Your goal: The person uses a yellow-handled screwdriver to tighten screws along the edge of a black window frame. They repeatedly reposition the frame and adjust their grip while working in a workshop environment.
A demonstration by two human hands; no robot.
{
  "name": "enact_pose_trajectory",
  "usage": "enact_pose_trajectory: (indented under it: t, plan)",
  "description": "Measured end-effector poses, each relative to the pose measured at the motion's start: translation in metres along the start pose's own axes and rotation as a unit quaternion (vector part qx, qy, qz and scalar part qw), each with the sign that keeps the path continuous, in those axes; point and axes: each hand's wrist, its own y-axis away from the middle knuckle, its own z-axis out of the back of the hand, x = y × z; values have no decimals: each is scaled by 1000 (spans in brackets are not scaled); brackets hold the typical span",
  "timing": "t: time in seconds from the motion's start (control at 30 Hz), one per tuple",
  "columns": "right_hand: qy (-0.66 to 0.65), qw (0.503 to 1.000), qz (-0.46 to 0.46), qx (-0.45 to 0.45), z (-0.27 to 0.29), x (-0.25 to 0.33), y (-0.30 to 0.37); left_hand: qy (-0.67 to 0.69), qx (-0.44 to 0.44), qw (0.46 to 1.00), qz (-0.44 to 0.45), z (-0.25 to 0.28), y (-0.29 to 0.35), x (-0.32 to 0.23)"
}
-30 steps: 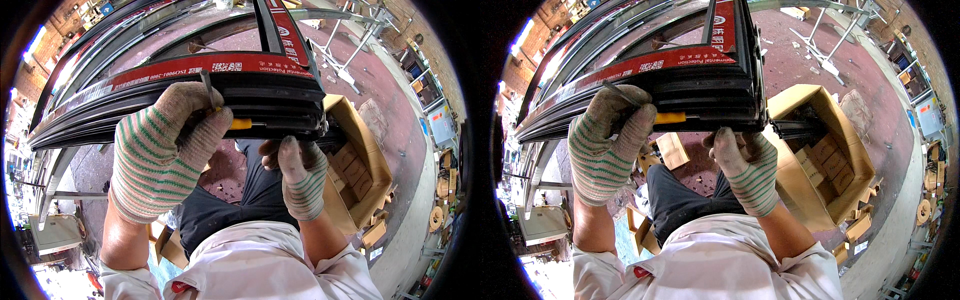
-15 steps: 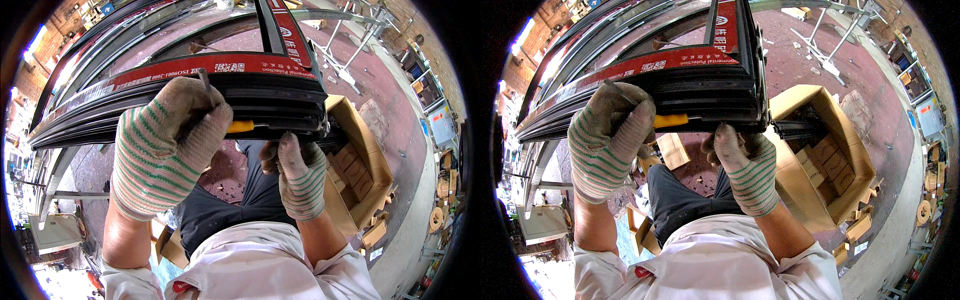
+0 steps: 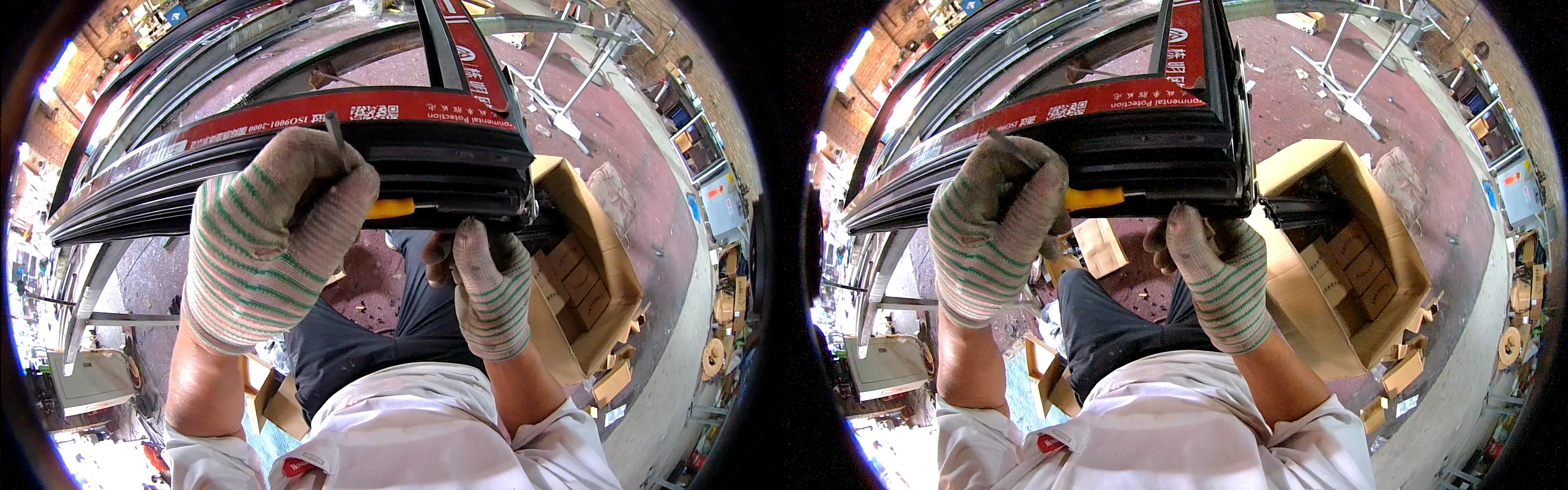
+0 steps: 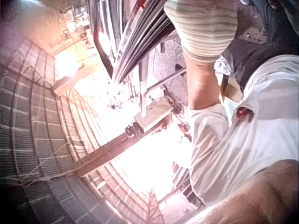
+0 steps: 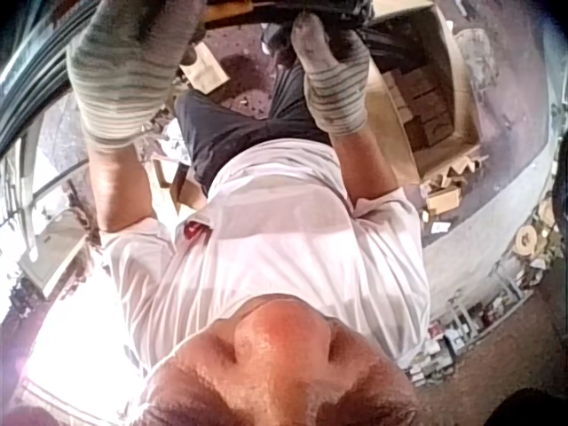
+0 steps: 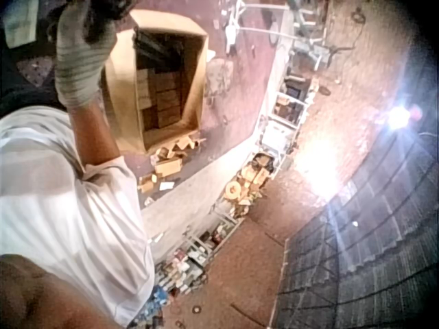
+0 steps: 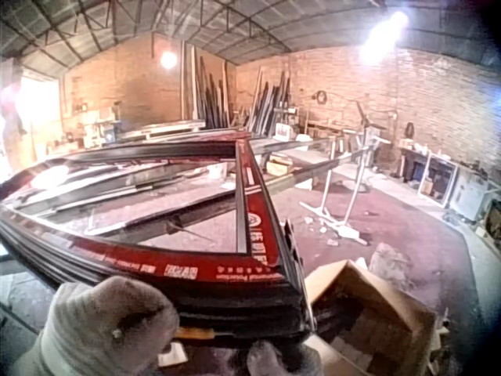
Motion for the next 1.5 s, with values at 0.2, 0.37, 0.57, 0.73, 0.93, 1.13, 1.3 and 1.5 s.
enact_pose_trajectory:
  t: [0.2, 0.37, 0.57, 0.73, 0.93, 1.13, 1.3, 1.5]
  plan:
    - [-1, 1000, 3, 8, 1, -2, -1, -22, -30, 998, -54, -5, 6, 12]
    - [-9, 1000, -1, 13, 2, -1, -1, -27, -10, 996, -81, -3, 4, 15]
    - [4, 1000, -12, 16, 2, 2, -1, -102, -31, 966, -235, -1, 3, 20]
    - [-27, 999, -11, 18, 4, 0, -2, -153, 2, 950, -274, 0, 9, 21]
    - [-20, 1000, -13, 18, 3, 0, -2, -169, -8, 942, -290, -1, 11, 21]
    - [15, 999, 5, 36, 7, -4, -2, -181, 7, 941, -286, -4, 13, 17]
    - [2, 999, -2, 35, 6, -3, -2, -208, -16, 924, -320, -10, 26, 25]
    - [-36, 999, -19, 23, 4, -1, -3, -208, -23, 925, -317, -11, 25, 27]
